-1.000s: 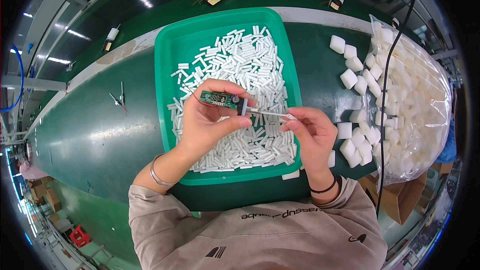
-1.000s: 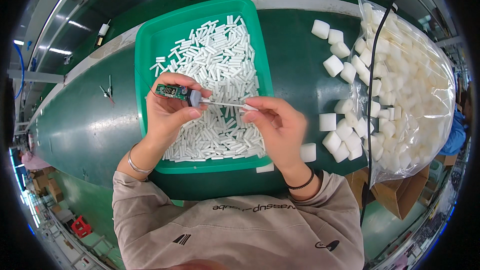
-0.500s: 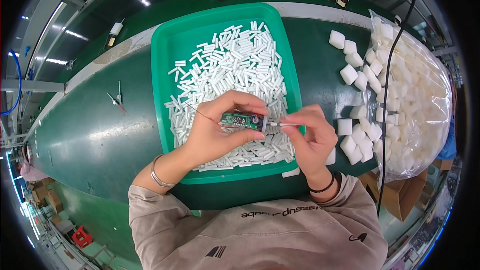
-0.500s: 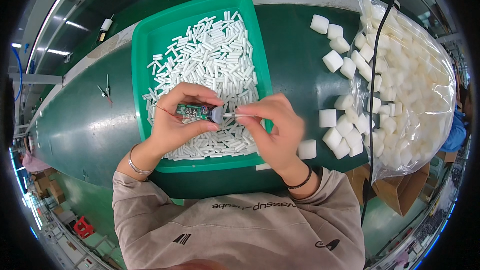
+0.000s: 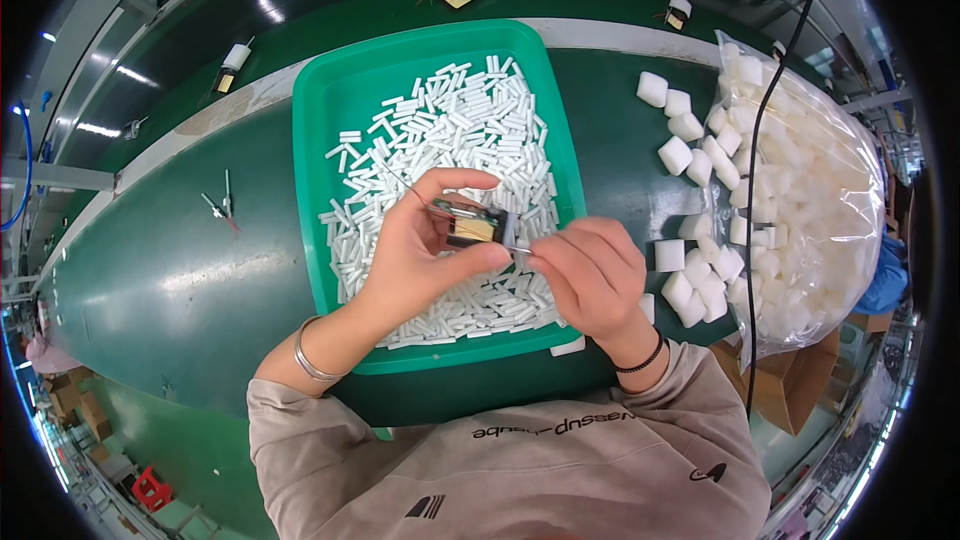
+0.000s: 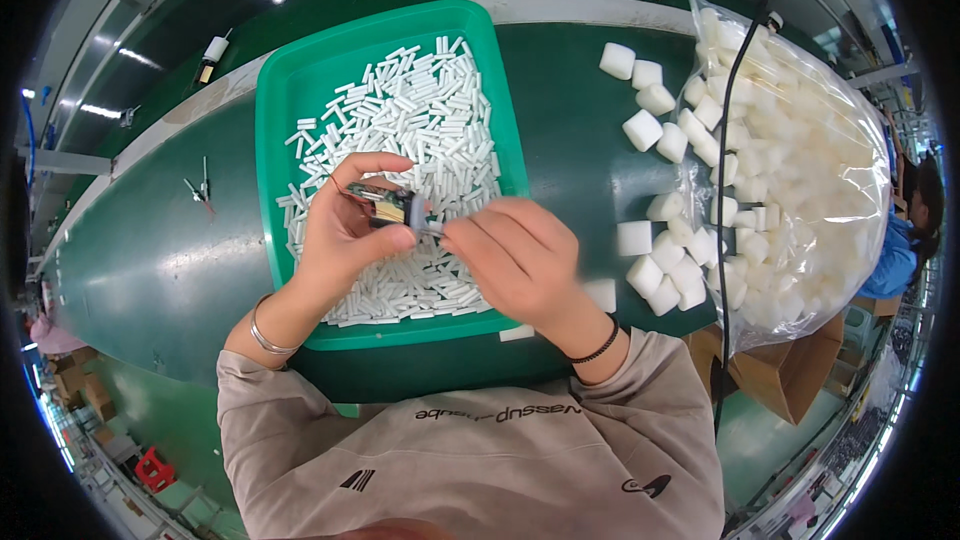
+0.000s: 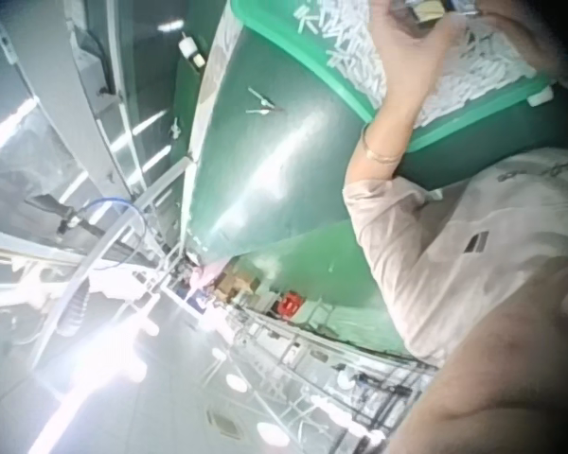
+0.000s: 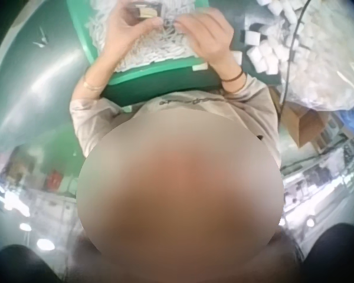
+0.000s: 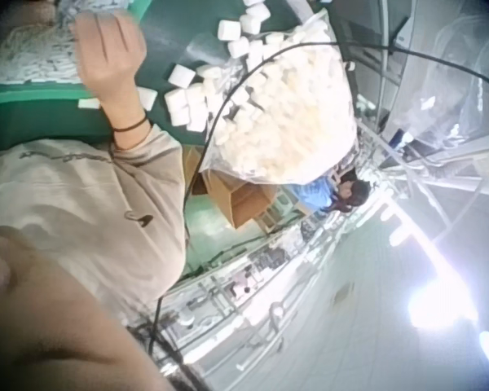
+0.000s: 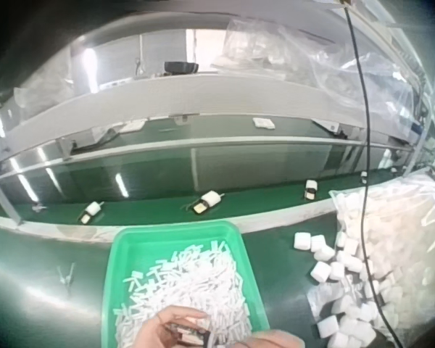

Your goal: The person picks up circuit boards with attached copper coils, fits white plastic tubes onto them by hand, and places the finished units onto a green conveyor belt.

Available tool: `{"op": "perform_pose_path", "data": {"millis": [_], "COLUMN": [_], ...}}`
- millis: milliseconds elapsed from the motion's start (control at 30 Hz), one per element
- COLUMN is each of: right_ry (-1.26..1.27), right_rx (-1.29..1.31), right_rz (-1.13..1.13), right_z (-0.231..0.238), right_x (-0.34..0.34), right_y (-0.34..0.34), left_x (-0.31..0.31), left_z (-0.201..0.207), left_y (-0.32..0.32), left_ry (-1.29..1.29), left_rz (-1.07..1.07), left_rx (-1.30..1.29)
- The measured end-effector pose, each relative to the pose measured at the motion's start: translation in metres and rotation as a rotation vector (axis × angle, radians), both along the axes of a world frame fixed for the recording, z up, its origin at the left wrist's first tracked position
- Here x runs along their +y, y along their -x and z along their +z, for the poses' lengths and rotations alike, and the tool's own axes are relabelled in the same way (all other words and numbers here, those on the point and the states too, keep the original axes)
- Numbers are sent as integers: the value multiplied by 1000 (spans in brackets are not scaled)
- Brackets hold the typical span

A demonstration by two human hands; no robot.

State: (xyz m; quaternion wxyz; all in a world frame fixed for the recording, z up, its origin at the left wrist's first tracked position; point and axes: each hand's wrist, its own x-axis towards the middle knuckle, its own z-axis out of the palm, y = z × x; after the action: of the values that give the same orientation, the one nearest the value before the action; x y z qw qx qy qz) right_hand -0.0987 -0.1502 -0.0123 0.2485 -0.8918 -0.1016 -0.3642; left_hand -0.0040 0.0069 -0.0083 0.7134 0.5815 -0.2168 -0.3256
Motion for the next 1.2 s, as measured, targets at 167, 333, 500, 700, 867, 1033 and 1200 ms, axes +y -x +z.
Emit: {"op": "perform_pose_path", "data": {"millis": [167,333,500,700,867,1033,1200], "right_ry": [94,659,526,-296,-895,-1206,-1202], "right_rx": [167,368,590,593,508,272,86], "right_rz": [-99,-938,-829,-331,99,46,50], "right_z": [20,-14,-18,13,23,-2,-12], "right_x": [-50,-155,-158,-111,-33,17,29], "right_y": [-41,-72,-65,-50,-2,13,13], "left_x": [8,-1,-2,2,4,6,5], "left_z": [-5,-5,-8,-6,-3,-9,0], "left_y": [-10,-12,-14,-15,-6,-3,-1], "left_ry": [39,72,89,120,183,300,171], "left_rz": [132,124,135,122,139,67,-10], "left_rx": [140,153,144,158,66,-130,-229]}}
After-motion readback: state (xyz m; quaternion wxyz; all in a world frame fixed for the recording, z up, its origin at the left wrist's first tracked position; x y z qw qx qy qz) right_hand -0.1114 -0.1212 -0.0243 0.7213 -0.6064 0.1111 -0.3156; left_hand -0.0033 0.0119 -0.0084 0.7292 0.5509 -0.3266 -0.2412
